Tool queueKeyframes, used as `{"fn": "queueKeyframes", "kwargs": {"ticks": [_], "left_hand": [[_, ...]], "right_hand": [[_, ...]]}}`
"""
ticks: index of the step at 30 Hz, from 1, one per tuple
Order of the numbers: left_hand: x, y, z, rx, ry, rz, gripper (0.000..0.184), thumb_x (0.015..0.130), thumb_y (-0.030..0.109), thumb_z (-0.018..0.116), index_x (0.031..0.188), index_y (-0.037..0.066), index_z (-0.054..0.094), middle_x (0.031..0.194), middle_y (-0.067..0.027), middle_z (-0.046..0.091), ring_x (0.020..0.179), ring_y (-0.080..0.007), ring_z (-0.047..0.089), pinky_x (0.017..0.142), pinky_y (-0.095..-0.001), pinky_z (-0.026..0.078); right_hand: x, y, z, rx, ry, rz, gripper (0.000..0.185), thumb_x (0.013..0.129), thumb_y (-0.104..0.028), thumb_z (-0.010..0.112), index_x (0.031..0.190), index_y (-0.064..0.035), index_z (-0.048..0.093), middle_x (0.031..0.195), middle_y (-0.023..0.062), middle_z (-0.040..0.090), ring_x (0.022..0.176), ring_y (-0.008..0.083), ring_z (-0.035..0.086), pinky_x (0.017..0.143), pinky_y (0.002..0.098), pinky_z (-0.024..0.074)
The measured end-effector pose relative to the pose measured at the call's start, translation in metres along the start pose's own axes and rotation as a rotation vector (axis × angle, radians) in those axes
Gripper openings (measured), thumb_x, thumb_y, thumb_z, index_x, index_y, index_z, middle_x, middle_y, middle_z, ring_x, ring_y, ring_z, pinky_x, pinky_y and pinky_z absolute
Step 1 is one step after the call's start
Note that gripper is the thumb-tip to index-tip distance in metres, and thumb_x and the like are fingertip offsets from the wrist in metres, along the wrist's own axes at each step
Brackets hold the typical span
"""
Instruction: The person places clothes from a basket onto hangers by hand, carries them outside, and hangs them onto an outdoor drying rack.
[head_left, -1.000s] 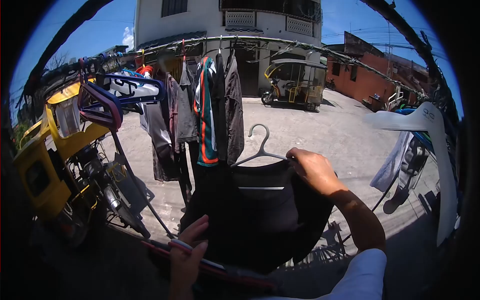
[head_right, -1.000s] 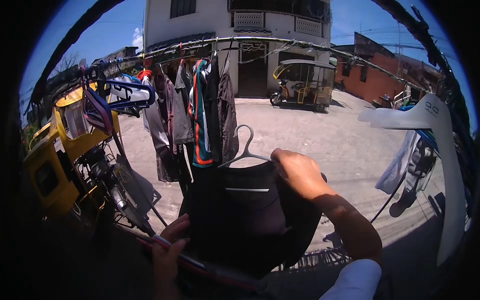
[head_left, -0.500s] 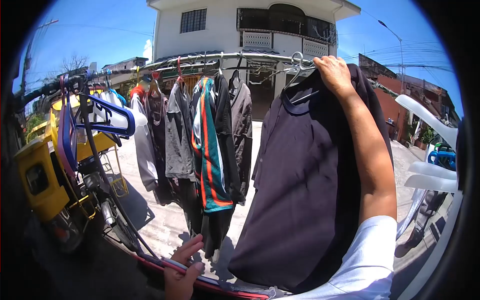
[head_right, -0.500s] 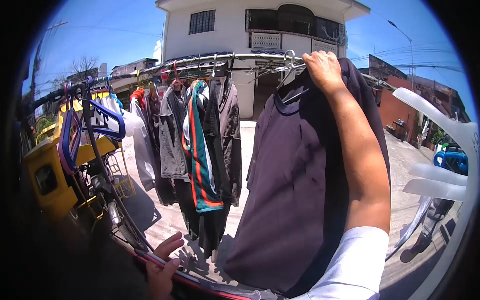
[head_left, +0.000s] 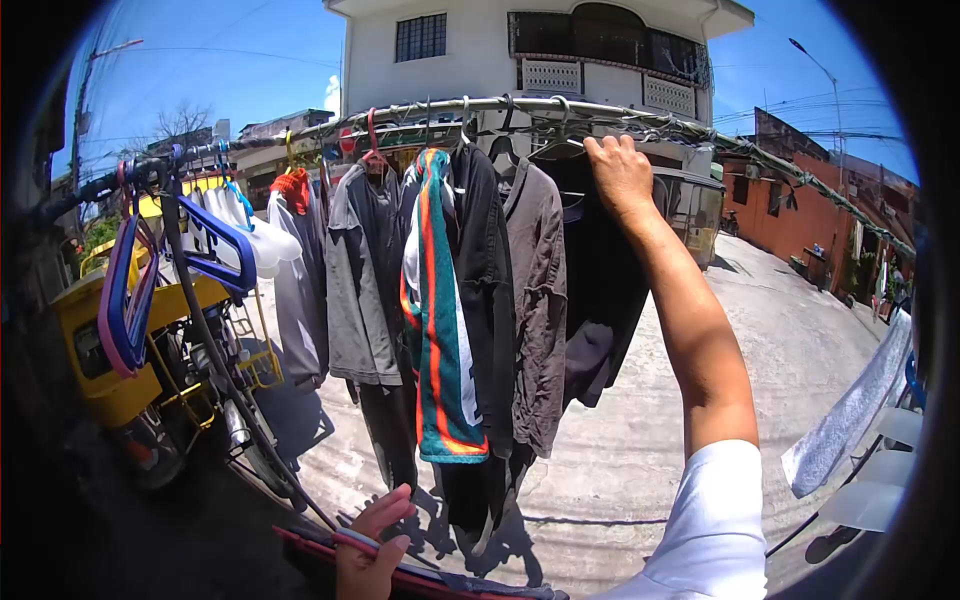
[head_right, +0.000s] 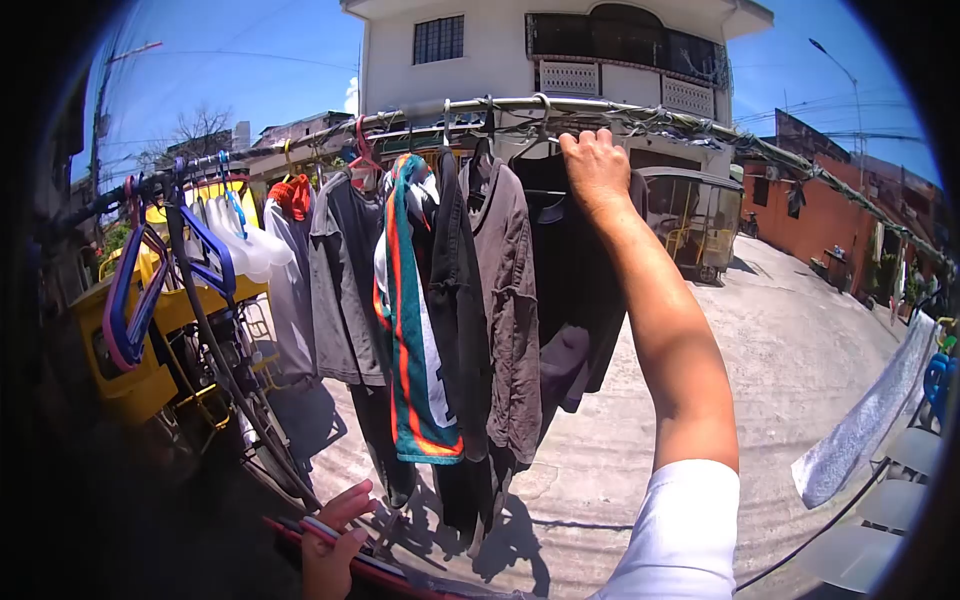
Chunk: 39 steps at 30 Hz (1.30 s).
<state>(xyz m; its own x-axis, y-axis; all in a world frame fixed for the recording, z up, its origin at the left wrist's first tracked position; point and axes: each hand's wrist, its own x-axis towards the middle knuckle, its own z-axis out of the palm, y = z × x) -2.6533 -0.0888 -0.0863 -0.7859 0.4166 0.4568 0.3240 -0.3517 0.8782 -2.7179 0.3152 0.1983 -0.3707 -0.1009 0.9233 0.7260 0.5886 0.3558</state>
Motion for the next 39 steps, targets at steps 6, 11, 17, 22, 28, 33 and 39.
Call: {"fn": "queueKeyframes", "kwargs": {"ticks": [6, 11, 17, 22, 28, 33, 39], "left_hand": [[-0.007, 0.018, -0.020, -0.053, 0.040, -0.070, 0.035, 0.079, -0.003, 0.051, 0.114, -0.004, 0.052, 0.124, -0.0111, 0.049, 0.109, -0.0158, 0.048, 0.089, -0.0240, 0.038], [-0.030, 0.044, -0.042, 0.028, 0.106, -0.058, 0.044, 0.071, 0.005, 0.051, 0.114, -0.001, 0.054, 0.129, -0.0141, 0.045, 0.115, -0.0203, 0.045, 0.090, -0.0294, 0.038], [-0.072, 0.065, -0.085, 0.077, -0.033, -0.034, 0.048, 0.072, 0.005, 0.052, 0.120, 0.001, 0.048, 0.133, -0.0133, 0.041, 0.118, -0.0189, 0.042, 0.089, -0.0288, 0.038], [-0.098, 0.063, -0.099, 0.077, -0.160, -0.083, 0.050, 0.073, 0.000, 0.051, 0.122, 0.001, 0.046, 0.135, -0.0132, 0.037, 0.122, -0.0200, 0.038, 0.094, -0.0309, 0.034], [-0.108, 0.074, -0.097, 0.083, -0.436, -0.086, 0.053, 0.072, -0.002, 0.052, 0.124, -0.001, 0.045, 0.134, -0.0146, 0.040, 0.128, -0.0228, 0.032, 0.106, -0.0354, 0.020], [-0.099, 0.075, -0.093, -0.029, -0.299, -0.249, 0.051, 0.070, -0.006, 0.047, 0.121, 0.000, 0.047, 0.131, -0.0119, 0.043, 0.112, -0.0175, 0.046, 0.095, -0.0313, 0.037], [-0.063, 0.054, -0.059, -0.034, -0.221, -0.147, 0.046, 0.070, -0.003, 0.049, 0.116, 0.000, 0.051, 0.127, -0.0110, 0.047, 0.103, -0.0146, 0.049, 0.086, -0.0280, 0.042]], "right_hand": [[-0.071, -0.058, -0.142, 0.946, 0.478, -0.133, 0.028, 0.070, -0.003, 0.061, 0.097, -0.0097, 0.058, 0.092, 0.0069, 0.055, 0.081, 0.0248, 0.054, 0.069, 0.0331, 0.0449], [-0.256, -0.164, -0.270, 1.619, -0.832, -0.518, 0.038, 0.090, -0.031, 0.048, 0.116, -0.0041, 0.049, 0.100, 0.0134, 0.056, 0.097, 0.0271, 0.053, 0.082, 0.0364, 0.0423], [-0.294, -0.186, -0.356, 1.969, -1.652, -0.147, 0.038, 0.092, -0.029, 0.043, 0.121, -0.0048, 0.044, 0.108, 0.0145, 0.055, 0.102, 0.0237, 0.053, 0.089, 0.0341, 0.0387], [-0.316, -0.180, -0.395, 1.777, -1.583, -0.110, 0.033, 0.091, -0.022, 0.043, 0.118, -0.0036, 0.044, 0.111, 0.0152, 0.052, 0.106, 0.0255, 0.051, 0.089, 0.0345, 0.0394], [-0.313, -0.130, -0.388, 0.942, -0.979, 0.115, 0.025, 0.080, -0.015, 0.053, 0.104, -0.0092, 0.053, 0.097, 0.0096, 0.057, 0.094, 0.0279, 0.055, 0.077, 0.0370, 0.0460], [-0.288, -0.015, -0.350, 0.642, -0.716, 0.070, 0.021, 0.072, -0.014, 0.059, 0.091, -0.0077, 0.054, 0.083, 0.0072, 0.058, 0.084, 0.0265, 0.057, 0.065, 0.0361, 0.0464], [-0.223, 0.086, -0.298, 0.326, -0.526, 0.082, 0.017, 0.074, -0.010, 0.055, 0.090, -0.0094, 0.053, 0.081, 0.0087, 0.055, 0.084, 0.0280, 0.055, 0.068, 0.0380, 0.0450]]}}
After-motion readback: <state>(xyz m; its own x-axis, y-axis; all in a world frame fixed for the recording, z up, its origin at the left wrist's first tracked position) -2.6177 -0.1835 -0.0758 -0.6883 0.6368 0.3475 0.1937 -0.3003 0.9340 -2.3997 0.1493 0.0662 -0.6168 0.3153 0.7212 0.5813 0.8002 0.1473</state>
